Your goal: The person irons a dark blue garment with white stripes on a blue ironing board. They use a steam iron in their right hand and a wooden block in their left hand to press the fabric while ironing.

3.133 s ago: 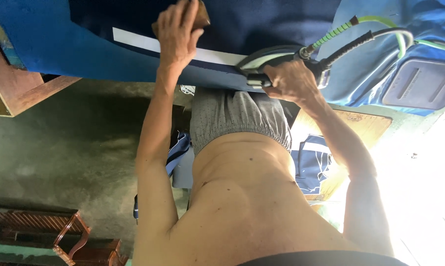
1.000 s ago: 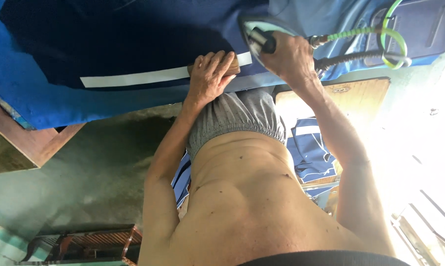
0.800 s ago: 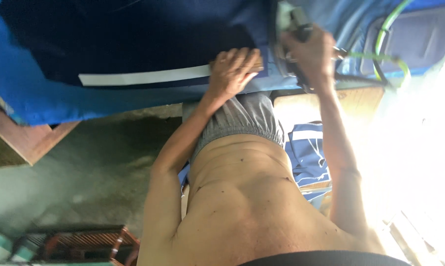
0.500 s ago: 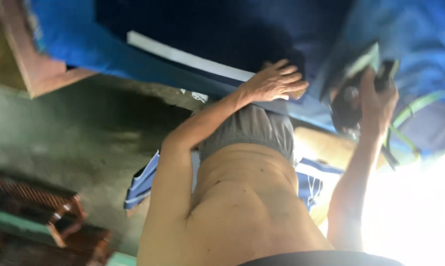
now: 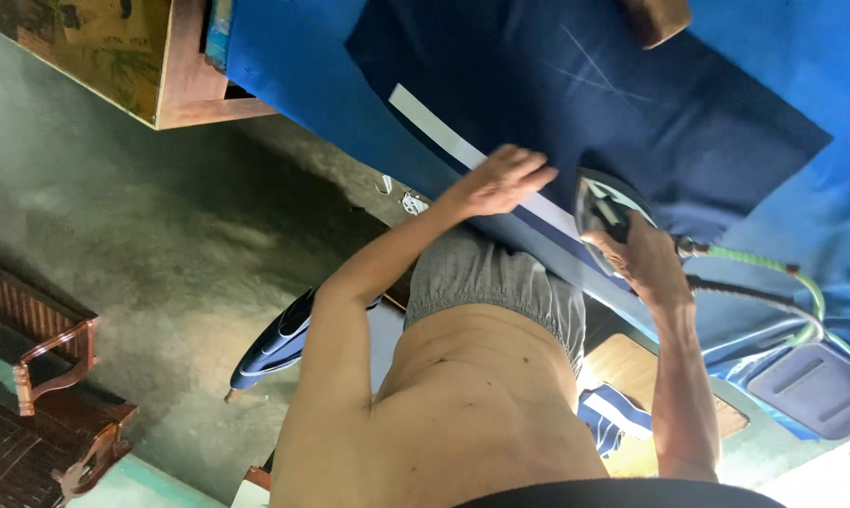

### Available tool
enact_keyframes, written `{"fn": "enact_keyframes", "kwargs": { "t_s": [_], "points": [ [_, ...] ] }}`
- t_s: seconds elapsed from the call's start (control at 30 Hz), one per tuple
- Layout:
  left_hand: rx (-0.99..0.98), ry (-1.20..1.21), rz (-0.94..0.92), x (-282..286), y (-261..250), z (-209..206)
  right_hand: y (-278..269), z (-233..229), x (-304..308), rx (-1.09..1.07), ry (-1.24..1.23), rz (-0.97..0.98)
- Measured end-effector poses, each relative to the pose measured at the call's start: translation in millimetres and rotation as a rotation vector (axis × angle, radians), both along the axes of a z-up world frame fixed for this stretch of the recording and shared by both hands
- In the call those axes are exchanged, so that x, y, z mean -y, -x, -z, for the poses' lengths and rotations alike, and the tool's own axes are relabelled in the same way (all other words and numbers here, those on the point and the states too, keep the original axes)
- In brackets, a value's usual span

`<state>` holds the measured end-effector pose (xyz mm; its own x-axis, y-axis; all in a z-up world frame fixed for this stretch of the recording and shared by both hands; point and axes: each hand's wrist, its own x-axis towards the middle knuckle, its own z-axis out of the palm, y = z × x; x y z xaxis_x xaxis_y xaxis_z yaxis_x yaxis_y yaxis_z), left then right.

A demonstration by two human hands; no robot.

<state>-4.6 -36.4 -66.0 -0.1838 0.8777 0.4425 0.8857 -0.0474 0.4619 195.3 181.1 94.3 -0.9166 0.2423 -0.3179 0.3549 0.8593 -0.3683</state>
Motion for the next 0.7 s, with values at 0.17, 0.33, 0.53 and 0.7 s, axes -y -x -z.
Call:
{"fn": "enact_keyframes", "kwargs": {
  "t_s": [0.17, 0.33, 0.53, 0.7],
  "points": [
    [0.335, 0.196, -0.481, 45.6, 124.8, -92.6, 103.4, -6.3, 34.7, 0.183, 0.140, -0.043],
    [-0.253, 0.079, -0.680, 124.4, 229.5, -36.1, 208.9, 4.2, 86.7, 0.228, 0.216, -0.008],
    [-0.040, -0.180, -0.704, 146.0, 260.7, -79.9, 332.7, -3.4, 146.4, 0.391, 0.211, -0.013],
    [0.126, -0.048, -0.725, 144.4, 244.3, -94.4, 391.8, 21.0, 167.2, 0.165, 0.210, 0.101]
  ]
}}
